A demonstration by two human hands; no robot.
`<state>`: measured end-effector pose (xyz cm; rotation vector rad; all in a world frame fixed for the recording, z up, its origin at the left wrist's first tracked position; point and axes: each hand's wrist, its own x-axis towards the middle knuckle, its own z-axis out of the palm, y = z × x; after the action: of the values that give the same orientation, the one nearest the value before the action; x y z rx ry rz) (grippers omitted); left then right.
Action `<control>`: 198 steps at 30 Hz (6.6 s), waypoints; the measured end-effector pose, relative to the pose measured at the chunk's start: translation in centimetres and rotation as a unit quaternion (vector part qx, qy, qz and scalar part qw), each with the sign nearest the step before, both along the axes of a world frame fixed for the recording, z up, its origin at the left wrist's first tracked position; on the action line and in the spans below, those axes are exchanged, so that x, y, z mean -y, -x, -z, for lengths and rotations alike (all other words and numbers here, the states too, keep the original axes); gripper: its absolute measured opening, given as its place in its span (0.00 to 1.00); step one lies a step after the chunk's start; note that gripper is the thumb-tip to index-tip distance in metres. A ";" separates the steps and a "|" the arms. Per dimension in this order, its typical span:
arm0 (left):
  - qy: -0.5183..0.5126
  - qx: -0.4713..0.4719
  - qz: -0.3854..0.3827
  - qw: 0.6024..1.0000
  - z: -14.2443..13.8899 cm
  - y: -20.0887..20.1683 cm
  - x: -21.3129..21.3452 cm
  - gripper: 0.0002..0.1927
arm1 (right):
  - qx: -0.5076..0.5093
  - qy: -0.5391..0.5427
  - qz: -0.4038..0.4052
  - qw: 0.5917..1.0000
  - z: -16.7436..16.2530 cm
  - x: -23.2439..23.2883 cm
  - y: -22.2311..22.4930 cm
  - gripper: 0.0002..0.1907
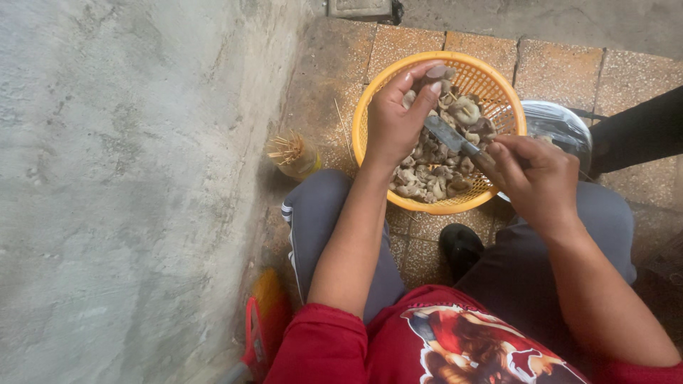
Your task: The person sits on the floor and uses a knife to pierce small mushrooms, then threads them onto wooden skewers. The skewered mushrooms are placed into a yellow basket.
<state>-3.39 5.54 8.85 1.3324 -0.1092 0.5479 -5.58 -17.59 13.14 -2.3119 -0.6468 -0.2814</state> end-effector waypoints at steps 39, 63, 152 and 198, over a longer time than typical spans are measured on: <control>0.211 -0.212 0.094 0.950 2.1 -1.1 3.6 0.22 | -0.047 -0.097 0.003 0.994 0.5 -0.6 -1.5 0.07; 0.426 -0.098 0.200 0.877 0.6 0.3 1.1 0.23 | -0.312 0.125 0.267 0.903 14.3 18.2 -9.1 0.15; 0.410 -0.002 0.177 0.895 0.3 -0.8 -2.0 0.21 | -0.272 -0.188 -0.014 0.944 -0.6 -1.3 0.4 0.08; 0.146 -0.075 0.110 0.980 -0.1 -0.2 2.0 0.21 | -0.044 -0.079 0.019 0.996 -1.6 -0.2 2.9 0.10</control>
<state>-3.23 3.56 8.98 1.0553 -0.0486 0.2614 -8.44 -17.43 14.76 -2.1742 -0.5180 -0.2372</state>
